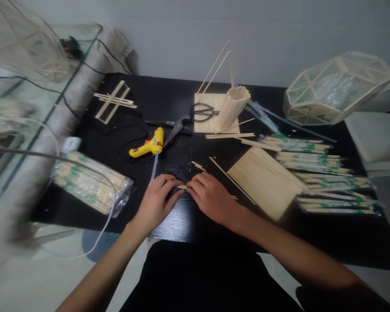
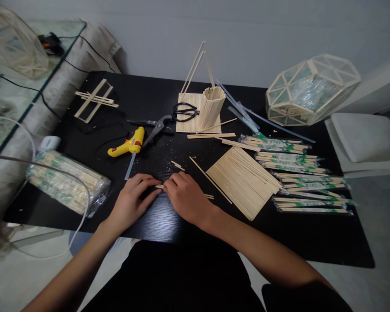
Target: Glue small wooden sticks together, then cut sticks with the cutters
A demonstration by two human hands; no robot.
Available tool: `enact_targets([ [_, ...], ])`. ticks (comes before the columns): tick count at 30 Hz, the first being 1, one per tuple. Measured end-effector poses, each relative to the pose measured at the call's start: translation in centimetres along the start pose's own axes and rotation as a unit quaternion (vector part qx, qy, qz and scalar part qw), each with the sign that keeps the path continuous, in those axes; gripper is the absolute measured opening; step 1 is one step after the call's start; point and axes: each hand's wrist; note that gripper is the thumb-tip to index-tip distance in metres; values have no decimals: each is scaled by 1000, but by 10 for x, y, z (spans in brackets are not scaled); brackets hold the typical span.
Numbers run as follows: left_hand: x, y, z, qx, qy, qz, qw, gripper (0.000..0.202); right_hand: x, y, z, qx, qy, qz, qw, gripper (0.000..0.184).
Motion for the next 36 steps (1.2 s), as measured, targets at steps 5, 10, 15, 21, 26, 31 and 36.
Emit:
enact_targets([
  [5,-3,0,1,2,11,-11,1000,11,2,0,-2,-6,-21,7,1000,25],
  [10,-2,1,-3,12,51,-33,998,9,6,0,-2,17,-53,14,998,14],
  [15,-1,1,-5,22,82,-42,996,10,10,0,-6,26,-83,24,996,14],
  [21,-1,2,-5,27,87,-53,994,9,14,0,-11,6,-99,26,995,10],
  [26,0,0,-6,25,91,-36,995,7,11,-1,-10,-2,-126,14,992,9],
  [31,1,2,-5,29,106,-7,994,6,8,0,-7,2,-108,-11,994,13],
  [36,2,4,-4,33,106,8,994,6,8,-1,-4,13,-59,-42,997,25],
])
Point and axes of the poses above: each hand's wrist, its own y-axis away from the middle knuckle, its own z-axis out of the palm, x = y × z, and after that the axes turned 15 degrees about z, right-handed
